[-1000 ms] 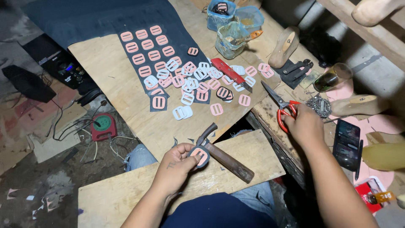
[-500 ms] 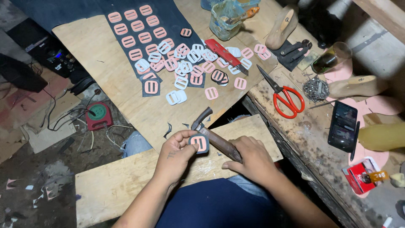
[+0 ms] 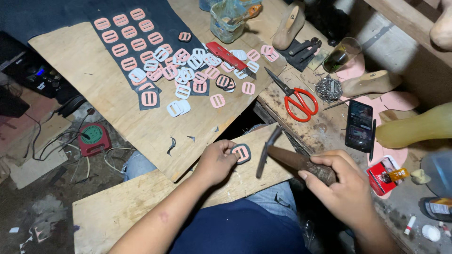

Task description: The person repeatedly shapes small rectangular shoe components using a curved metal tool and a wooden mallet, striking the tool to contour the edges. They also use red-handled scissors to trim excess material from the components. Finished pieces are placed on the workbench.

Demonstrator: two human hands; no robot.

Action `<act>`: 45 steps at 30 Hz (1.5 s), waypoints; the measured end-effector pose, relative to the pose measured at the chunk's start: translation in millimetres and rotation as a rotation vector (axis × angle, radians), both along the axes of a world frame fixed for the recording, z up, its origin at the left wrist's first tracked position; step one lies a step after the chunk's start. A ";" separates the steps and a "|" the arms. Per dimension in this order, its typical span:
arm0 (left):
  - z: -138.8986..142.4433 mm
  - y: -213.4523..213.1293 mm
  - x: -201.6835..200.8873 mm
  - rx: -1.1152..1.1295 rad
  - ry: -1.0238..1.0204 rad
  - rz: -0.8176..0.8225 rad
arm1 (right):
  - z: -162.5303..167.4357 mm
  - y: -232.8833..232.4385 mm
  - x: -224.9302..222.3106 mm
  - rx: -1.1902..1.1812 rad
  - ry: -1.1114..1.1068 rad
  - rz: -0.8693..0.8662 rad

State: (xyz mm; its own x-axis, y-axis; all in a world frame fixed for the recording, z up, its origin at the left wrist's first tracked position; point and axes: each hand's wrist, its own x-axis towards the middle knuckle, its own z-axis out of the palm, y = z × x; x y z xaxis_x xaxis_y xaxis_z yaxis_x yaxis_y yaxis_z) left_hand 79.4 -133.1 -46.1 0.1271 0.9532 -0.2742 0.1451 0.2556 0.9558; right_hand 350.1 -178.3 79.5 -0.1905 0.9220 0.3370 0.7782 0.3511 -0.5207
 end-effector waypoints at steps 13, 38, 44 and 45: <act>-21.3 48.7 27.3 0.074 0.195 -0.014 | -50.7 39.4 -19.9 0.101 -0.103 0.361; -5.1 91.1 51.4 0.013 0.341 -0.062 | -38.4 135.3 -29.4 -0.520 -0.292 -0.055; -18.0 102.9 50.3 -0.082 0.292 -0.130 | -59.2 94.4 -24.0 -0.372 -0.228 -0.079; -18.4 104.9 50.7 -0.103 0.284 -0.146 | -61.0 95.9 -21.9 -0.362 -0.175 -0.081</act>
State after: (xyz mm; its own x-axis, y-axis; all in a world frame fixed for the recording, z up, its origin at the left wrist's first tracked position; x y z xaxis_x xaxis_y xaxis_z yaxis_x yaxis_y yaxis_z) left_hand 130.1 -28.2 -64.5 0.1649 0.8960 -0.4123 0.4437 0.3059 0.8423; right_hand 328.2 -82.4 18.5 -0.1380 0.9895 -0.0428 0.8838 0.1036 -0.4563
